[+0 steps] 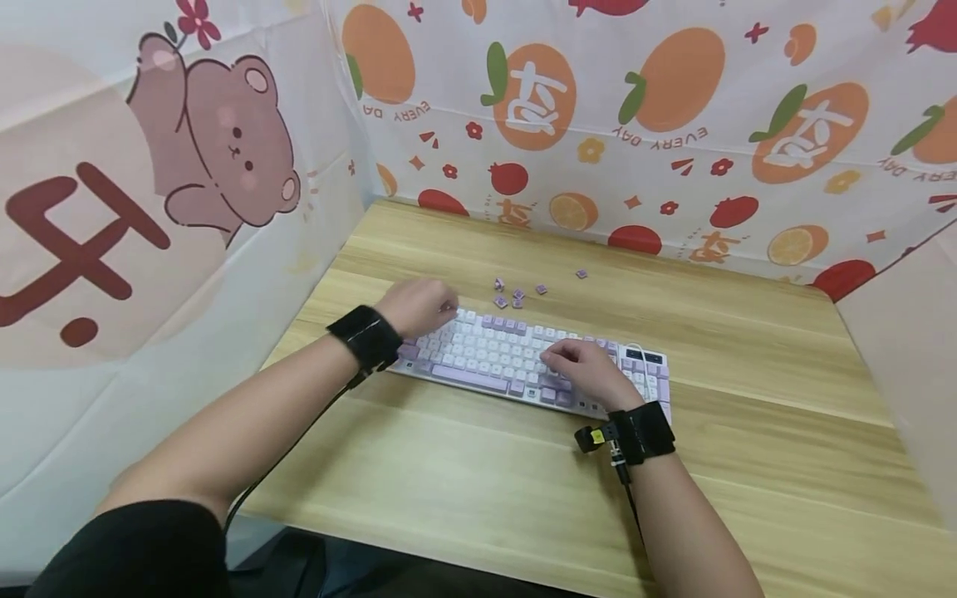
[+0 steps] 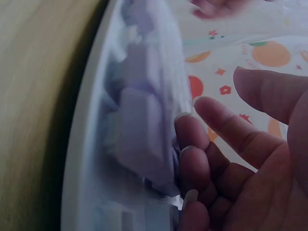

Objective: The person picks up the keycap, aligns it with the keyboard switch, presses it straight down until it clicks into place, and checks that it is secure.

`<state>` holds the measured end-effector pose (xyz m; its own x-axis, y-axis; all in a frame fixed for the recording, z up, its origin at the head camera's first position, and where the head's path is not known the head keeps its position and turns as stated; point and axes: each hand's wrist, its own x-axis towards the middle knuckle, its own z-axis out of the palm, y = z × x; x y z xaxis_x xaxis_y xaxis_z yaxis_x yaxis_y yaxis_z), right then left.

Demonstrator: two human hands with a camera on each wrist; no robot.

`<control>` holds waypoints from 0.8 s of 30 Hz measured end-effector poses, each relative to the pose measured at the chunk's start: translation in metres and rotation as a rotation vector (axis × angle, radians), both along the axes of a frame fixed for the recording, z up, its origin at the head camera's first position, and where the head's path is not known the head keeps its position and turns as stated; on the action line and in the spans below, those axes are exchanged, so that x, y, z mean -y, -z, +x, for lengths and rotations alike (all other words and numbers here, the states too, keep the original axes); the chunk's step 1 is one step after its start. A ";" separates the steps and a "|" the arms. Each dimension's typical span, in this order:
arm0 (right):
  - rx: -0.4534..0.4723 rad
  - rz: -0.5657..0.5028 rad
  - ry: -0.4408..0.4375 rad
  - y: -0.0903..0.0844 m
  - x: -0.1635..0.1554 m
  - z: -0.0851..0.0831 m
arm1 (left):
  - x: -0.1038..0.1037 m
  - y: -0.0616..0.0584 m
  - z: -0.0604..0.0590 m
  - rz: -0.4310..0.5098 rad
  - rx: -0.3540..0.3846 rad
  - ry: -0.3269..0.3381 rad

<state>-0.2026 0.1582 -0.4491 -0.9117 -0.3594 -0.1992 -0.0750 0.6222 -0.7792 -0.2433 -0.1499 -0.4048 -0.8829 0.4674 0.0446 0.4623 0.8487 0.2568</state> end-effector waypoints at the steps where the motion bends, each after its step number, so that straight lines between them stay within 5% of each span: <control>1: -0.004 0.006 -0.005 0.001 0.001 0.000 | -0.008 -0.001 -0.008 0.005 0.015 0.009; 7: -0.086 0.078 -0.076 0.007 0.008 -0.003 | -0.047 0.003 -0.055 -0.061 0.105 0.009; 12: -0.093 0.100 -0.076 0.009 0.012 -0.004 | -0.066 0.014 -0.080 -0.131 0.157 -0.009; 19: -0.075 0.088 -0.053 0.008 0.011 -0.003 | -0.085 0.030 -0.101 -0.218 0.154 0.030; 24: -0.068 0.073 -0.041 0.005 0.008 -0.002 | -0.097 0.030 -0.102 -0.214 0.168 0.027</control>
<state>-0.2042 0.1500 -0.4539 -0.9086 -0.3838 -0.1647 -0.1530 0.6727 -0.7240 -0.3452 -0.0530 -0.4350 -0.8565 0.4740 -0.2042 0.4516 0.8798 0.1481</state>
